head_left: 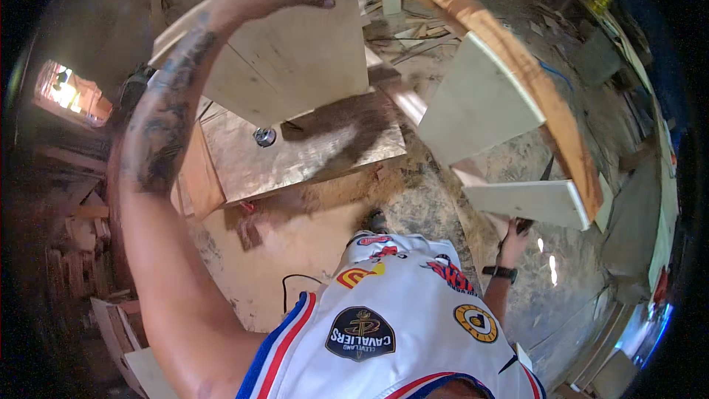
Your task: The recorder uses a handsaw, hammer, and miter saw to build a wooden stool or chair frame.
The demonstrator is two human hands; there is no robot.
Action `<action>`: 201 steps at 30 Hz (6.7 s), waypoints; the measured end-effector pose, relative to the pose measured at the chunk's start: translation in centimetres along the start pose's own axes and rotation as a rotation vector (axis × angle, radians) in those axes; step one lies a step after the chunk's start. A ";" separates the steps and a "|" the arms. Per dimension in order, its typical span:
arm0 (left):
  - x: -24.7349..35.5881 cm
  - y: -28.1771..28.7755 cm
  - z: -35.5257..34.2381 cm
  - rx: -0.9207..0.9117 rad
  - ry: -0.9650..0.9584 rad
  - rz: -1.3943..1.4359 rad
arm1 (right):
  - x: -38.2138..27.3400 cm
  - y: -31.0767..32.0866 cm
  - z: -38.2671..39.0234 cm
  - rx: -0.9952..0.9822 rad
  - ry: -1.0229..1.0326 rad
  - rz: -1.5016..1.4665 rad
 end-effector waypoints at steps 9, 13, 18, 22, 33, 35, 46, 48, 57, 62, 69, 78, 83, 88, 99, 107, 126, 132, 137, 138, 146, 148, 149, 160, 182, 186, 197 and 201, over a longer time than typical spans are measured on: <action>-4.4 3.1 5.5 0.108 0.185 -0.195 | -5.9 -18.5 -10.5 -0.409 -0.043 -0.244; -8.8 3.8 11.7 0.123 0.380 -0.306 | -8.4 -31.1 -11.3 -0.650 0.196 0.147; -9.6 5.7 18.7 0.110 0.698 -0.287 | -12.6 -41.3 -6.0 -0.709 0.184 0.004; -6.9 4.6 21.8 0.124 0.839 -0.359 | -12.9 -44.0 -5.1 -0.827 0.060 -0.108; -11.7 0.5 27.9 -0.024 1.080 -0.412 | -17.4 -53.6 -2.4 -0.886 0.171 0.170; -12.2 0.2 27.8 -0.002 1.078 -0.383 | -18.6 -53.1 -2.2 -0.799 0.192 0.037; -10.5 0.1 29.9 0.026 1.032 -0.285 | -16.8 -47.2 -2.1 -0.951 0.225 0.071; -9.4 -0.1 28.5 -0.018 1.026 -0.337 | -14.9 -46.8 -2.5 -0.909 0.196 0.148; -13.0 -2.0 24.6 0.006 0.977 -0.333 | -16.8 -52.5 -3.8 -0.855 0.156 0.133; -12.1 -2.4 23.1 0.027 0.897 -0.309 | -17.6 -49.6 -6.0 -0.836 0.204 0.164; -11.3 -4.0 20.1 0.018 0.877 -0.248 | -16.7 -48.5 -11.0 -0.749 0.163 0.192; -6.9 -2.5 19.7 0.392 0.570 -0.517 | -17.4 -46.9 -10.0 -0.678 0.255 0.303; -5.7 -5.8 21.4 0.970 0.124 -0.316 | -18.6 -45.1 -9.6 -0.639 0.178 0.205; 7.1 -28.0 8.3 0.248 0.265 0.722 | -21.3 -35.2 -5.1 -0.542 0.211 -0.052; 2.4 -49.0 -0.2 -0.082 0.215 0.792 | -15.3 -21.9 4.3 -0.679 0.039 0.065; 3.9 -48.5 0.9 -0.105 0.410 0.739 | -7.5 -19.3 7.5 -0.817 -0.009 0.182; 6.2 -43.7 0.7 0.209 0.439 0.915 | -13.3 -19.1 2.2 -0.904 -0.499 -0.541; 8.2 -23.1 3.5 0.886 0.283 0.721 | -20.5 -19.1 0.7 -0.878 -0.323 -0.319; 5.1 -9.4 -3.3 0.711 -0.153 0.320 | -24.0 -21.0 0.8 -0.834 -0.224 -0.360; 5.2 -9.5 -4.7 0.575 -0.200 0.210 | -24.8 -21.3 1.2 -0.827 -0.224 -0.351; 3.1 -13.3 -6.9 0.120 -0.097 0.180 | -22.6 -21.5 3.2 -0.853 -0.195 -0.323; 3.0 -13.3 -7.0 0.130 -0.100 0.227 | -22.3 -21.2 3.6 -0.825 -0.216 -0.298; 3.0 -13.3 -6.9 0.125 -0.100 0.227 | -22.2 -21.0 3.8 -0.802 -0.231 -0.274; 2.8 -13.6 -6.6 0.174 -0.131 0.260 | -18.7 -20.3 5.4 -0.790 -0.037 -0.104; 10.0 -39.6 8.1 0.483 0.501 0.681 | -8.7 -20.0 6.4 -0.829 -0.102 0.123; 7.0 -45.0 3.9 0.440 0.392 0.560 | -9.7 -20.1 6.1 -0.885 -0.022 0.170; 3.8 -50.0 2.1 -0.011 0.398 0.443 | -12.2 -14.6 7.2 -0.933 -0.118 0.373; 4.3 -49.6 2.3 0.011 0.438 0.398 | -13.2 -17.3 7.1 -0.881 -0.044 0.435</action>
Point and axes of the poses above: each hand's wrist, its own z-axis away from the middle knuckle, its own y-axis out of the back of the hand, x = y × z, the point moved 6 cm from there along -z, towards the middle knuckle, and after that the axes turned 14 degrees about -y, right-handed, at the moved point
